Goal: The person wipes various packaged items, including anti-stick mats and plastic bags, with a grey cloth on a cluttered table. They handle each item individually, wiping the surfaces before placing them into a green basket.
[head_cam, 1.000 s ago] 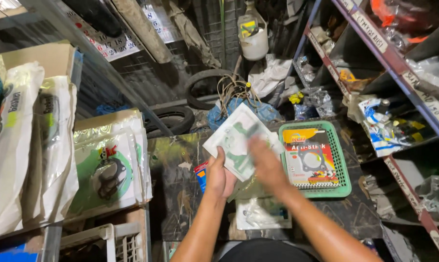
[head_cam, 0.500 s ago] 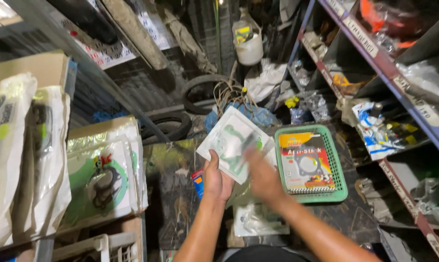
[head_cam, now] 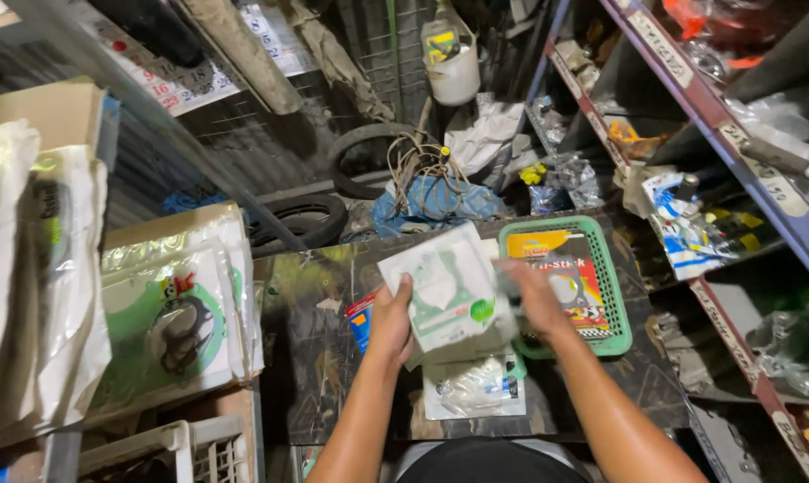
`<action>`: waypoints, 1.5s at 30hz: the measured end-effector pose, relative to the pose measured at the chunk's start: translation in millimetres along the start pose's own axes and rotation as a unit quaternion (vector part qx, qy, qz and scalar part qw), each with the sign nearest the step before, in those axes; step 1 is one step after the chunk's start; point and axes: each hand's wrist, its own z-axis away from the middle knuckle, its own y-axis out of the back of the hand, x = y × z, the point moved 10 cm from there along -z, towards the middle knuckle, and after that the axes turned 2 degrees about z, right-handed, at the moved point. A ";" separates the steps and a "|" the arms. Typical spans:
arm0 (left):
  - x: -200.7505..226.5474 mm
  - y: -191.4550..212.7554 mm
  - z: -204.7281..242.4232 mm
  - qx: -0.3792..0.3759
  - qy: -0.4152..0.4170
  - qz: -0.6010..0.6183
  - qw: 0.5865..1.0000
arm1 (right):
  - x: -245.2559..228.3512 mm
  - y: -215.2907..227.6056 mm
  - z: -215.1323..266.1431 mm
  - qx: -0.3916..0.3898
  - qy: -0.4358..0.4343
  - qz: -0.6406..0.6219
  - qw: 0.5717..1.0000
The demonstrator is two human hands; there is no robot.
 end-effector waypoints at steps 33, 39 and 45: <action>-159.6 20.4 14.8 -0.027 0.059 -0.372 0.926 | 79.3 66.3 23.6 -0.070 -0.068 0.225 0.969; -139.4 85.8 32.2 0.072 0.064 -0.303 0.948 | 79.3 -25.1 33.6 -0.130 -0.111 0.207 0.963; -158.7 191.0 -10.8 0.162 0.071 -0.406 0.897 | 148.0 -84.9 31.1 -0.146 -0.149 0.184 0.961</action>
